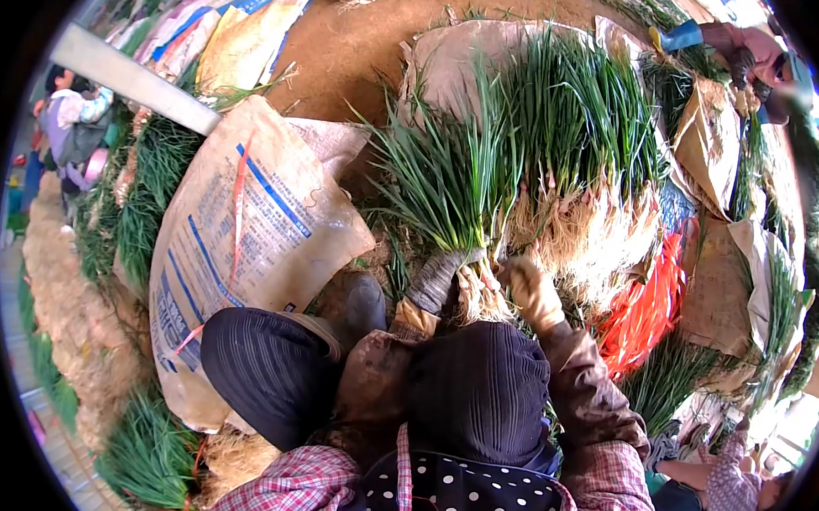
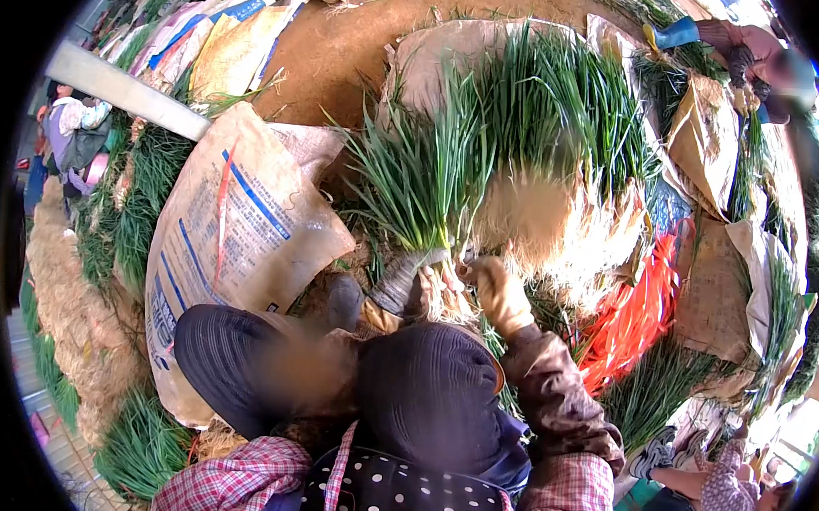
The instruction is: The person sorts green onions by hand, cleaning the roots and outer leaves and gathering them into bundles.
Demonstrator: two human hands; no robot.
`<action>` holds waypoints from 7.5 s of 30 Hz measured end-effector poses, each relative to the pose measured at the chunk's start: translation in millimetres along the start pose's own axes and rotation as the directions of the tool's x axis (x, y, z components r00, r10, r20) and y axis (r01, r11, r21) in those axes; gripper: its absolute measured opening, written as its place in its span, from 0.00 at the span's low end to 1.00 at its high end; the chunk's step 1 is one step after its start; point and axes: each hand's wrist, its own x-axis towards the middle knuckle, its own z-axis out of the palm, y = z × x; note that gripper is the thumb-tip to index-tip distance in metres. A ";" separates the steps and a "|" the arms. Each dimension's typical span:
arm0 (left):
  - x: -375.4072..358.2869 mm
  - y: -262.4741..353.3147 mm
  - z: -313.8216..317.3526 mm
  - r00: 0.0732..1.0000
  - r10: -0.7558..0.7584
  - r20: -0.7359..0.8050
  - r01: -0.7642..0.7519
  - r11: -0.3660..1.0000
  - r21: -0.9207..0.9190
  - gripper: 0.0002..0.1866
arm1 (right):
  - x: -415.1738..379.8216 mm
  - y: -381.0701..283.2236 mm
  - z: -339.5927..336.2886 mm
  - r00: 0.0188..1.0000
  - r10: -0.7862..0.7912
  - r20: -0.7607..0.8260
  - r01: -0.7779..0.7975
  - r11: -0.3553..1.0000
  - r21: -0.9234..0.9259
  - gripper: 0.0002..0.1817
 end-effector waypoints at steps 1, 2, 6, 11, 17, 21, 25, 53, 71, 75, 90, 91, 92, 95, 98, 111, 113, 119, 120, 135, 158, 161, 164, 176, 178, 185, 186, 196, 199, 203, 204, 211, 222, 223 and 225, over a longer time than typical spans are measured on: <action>0.7 -0.7 -1.4 1.000 0.008 -0.008 -0.008 1.000 -0.003 0.13 | 12.8 12.6 -1.6 0.970 0.234 -0.064 -0.235 0.972 0.004 0.22; 3.8 -0.2 -12.4 0.999 -0.035 0.000 0.035 0.999 0.015 0.13 | 26.2 41.7 1.2 0.935 0.347 -0.075 -0.326 0.924 0.201 0.25; -3.4 4.6 9.7 0.990 0.118 -0.072 -0.116 0.992 0.041 0.14 | 79.3 0.9 -9.3 0.829 0.489 0.272 -0.496 0.418 0.761 0.29; -10.9 17.2 28.8 0.993 0.115 0.033 -0.115 0.993 -0.029 0.15 | 114.2 55.1 21.5 0.927 0.292 0.234 -0.321 0.303 0.897 0.20; -26.2 16.9 47.4 0.989 0.146 0.035 -0.140 0.979 -0.145 0.15 | 96.9 29.0 19.9 0.928 -0.007 0.373 -0.370 0.111 0.923 0.17; -19.7 13.7 37.5 0.983 0.061 0.173 -0.028 0.982 -0.185 0.14 | 101.0 82.4 56.4 0.844 0.509 0.168 -0.418 0.429 0.800 0.17; -19.9 13.2 33.9 0.991 0.082 0.106 -0.075 0.995 -0.072 0.12 | 70.2 39.7 34.7 0.817 0.504 -0.278 -0.454 0.862 0.227 0.08; -11.1 13.4 14.9 0.952 0.268 -0.147 -0.239 0.952 0.189 0.13 | 14.0 43.2 32.8 0.920 0.336 -0.201 -0.390 0.765 -0.512 0.16; -25.1 35.8 21.1 0.956 0.291 0.045 -0.279 0.943 -0.181 0.18 | 92.2 24.6 26.2 0.957 0.080 -0.278 -0.232 0.786 -0.573 0.15; 3.9 21.1 -36.3 0.988 0.133 -0.075 -0.093 0.915 0.393 0.17 | 30.1 -16.5 24.9 0.991 -0.089 -0.102 0.047 0.931 -0.363 0.10; -31.4 11.1 7.7 0.935 0.095 -0.340 -0.109 0.994 -0.023 0.12 | 98.1 -40.5 28.8 0.987 -0.010 -0.162 -0.067 0.882 -0.466 0.10; -32.2 7.8 4.5 0.932 0.233 -0.278 -0.170 0.957 0.234 0.13 | 94.4 -43.6 29.4 0.991 -0.047 -0.126 -0.014 0.895 -0.445 0.10; -36.5 9.3 9.6 0.907 0.366 -0.210 -0.236 0.851 0.469 0.14 | 89.7 -44.3 29.4 0.986 -0.064 -0.155 -0.018 0.879 -0.477 0.10; -43.3 13.4 21.6 0.936 0.143 -0.323 -0.101 0.985 0.142 0.15 | 70.0 -46.1 28.0 0.940 -0.274 -0.202 0.089 0.772 -0.629 0.10; -36.5 11.3 11.8 0.978 0.066 -0.200 -0.054 0.996 0.064 0.15 | 61.3 -52.2 21.9 0.963 -0.233 -0.131 0.075 0.704 -0.706 0.12; -22.7 30.8 16.0 0.987 0.158 -0.042 -0.153 0.982 0.108 0.11 | -16.6 68.3 23.3 0.866 0.441 0.237 -0.274 0.814 -0.513 0.13; -16.6 25.7 4.4 0.983 0.171 -0.073 -0.155 0.970 0.187 0.08 | 15.3 24.3 25.0 0.949 0.315 -0.031 -0.303 0.876 -0.374 0.14; -22.0 28.9 13.3 0.958 0.257 -0.127 -0.215 0.937 0.274 0.10 | 120.9 63.0 31.8 0.903 0.300 -0.308 -0.388 0.878 -0.280 0.09; -24.4 32.1 18.2 0.955 0.258 -0.144 -0.226 0.952 0.207 0.11 | 121.6 64.9 29.2 0.905 0.299 -0.303 -0.366 0.910 -0.195 0.09; -25.9 27.1 19.2 0.988 0.116 -0.098 -0.103 0.986 0.128 0.09 | 53.1 15.0 36.3 0.906 0.379 -0.190 -0.345 0.920 0.188 0.13; -4.2 49.7 -14.1 0.853 0.121 0.508 0.121 0.900 -0.418 0.16 | 36.4 -21.2 30.7 0.925 0.335 -0.181 -0.281 0.922 0.268 0.17; -5.8 21.8 -14.6 0.981 0.145 -0.126 -0.086 0.919 0.386 0.13 | 38.0 -16.5 29.4 0.971 0.179 -0.158 -0.153 0.975 0.163 0.18; -32.8 24.6 12.0 0.985 -0.169 -0.036 0.173 0.964 0.202 0.17 | 49.3 -33.1 31.0 0.924 0.368 -0.100 -0.321 0.892 0.318 0.18; -32.4 17.6 14.2 0.943 0.098 -0.319 -0.024 0.973 0.228 0.11 | 69.3 2.2 45.4 0.949 0.286 -0.131 -0.240 0.928 0.286 0.13; -26.8 16.4 12.5 0.932 0.198 -0.304 -0.118 0.958 0.263 0.10 | 71.0 2.1 46.0 0.949 0.261 -0.175 -0.209 0.940 0.269 0.14; -26.7 20.0 4.9 0.967 0.157 -0.200 -0.106 0.963 0.247 0.10 | 59.2 -19.7 49.0 0.847 0.505 -0.165 -0.365 0.779 0.510 0.09; -33.9 25.2 20.1 0.969 0.143 -0.203 -0.101 0.974 0.205 0.10 | 59.2 -3.2 52.5 0.839 0.527 -0.136 -0.351 0.715 0.605 0.09; -44.5 32.9 35.2 0.991 0.083 -0.101 -0.099 0.983 -0.157 0.22 | 63.2 67.3 56.8 0.932 0.363 0.001 -0.270 0.697 -0.665 0.18; -43.2 31.2 40.1 0.982 0.168 -0.089 -0.177 0.978 -0.111 0.21 | 114.8 1.2 30.9 0.823 0.453 -0.343 -0.560 0.542 -0.627 0.28; -41.5 31.8 32.1 0.986 0.168 0.005 -0.167 0.984 -0.060 0.24 | 145.6 -4.2 8.1 0.915 0.215 -0.340 -0.399 0.599 -0.694 0.14; -39.2 32.4 27.4 0.980 0.196 0.037 -0.193 0.978 -0.074 0.24 | 137.9 -8.4 7.5 0.920 0.181 -0.349 -0.373 0.684 -0.627 0.11; -30.1 20.8 18.9 0.941 0.148 -0.304 -0.061 0.959 0.278 0.10 | 64.2 -3.6 35.2 0.921 0.348 -0.174 -0.256 0.879 0.402 0.11; -35.6 27.8 50.3 0.976 0.217 -0.025 -0.218 0.972 -0.082 0.14 | 14.6 130.9 45.2 0.973 0.231 0.005 -0.225 0.952 -0.205 0.12; -42.8 31.9 59.5 0.990 0.139 -0.026 -0.141 0.983 -0.122 0.14 | 18.9 87.4 34.9 0.974 0.221 0.046 -0.203 0.946 -0.252 0.14; -38.1 28.7 47.4 0.998 0.057 -0.020 -0.059 0.990 -0.128 0.15 | 34.9 45.9 29.8 0.958 0.165 -0.235 -0.270 0.797 -0.540 0.18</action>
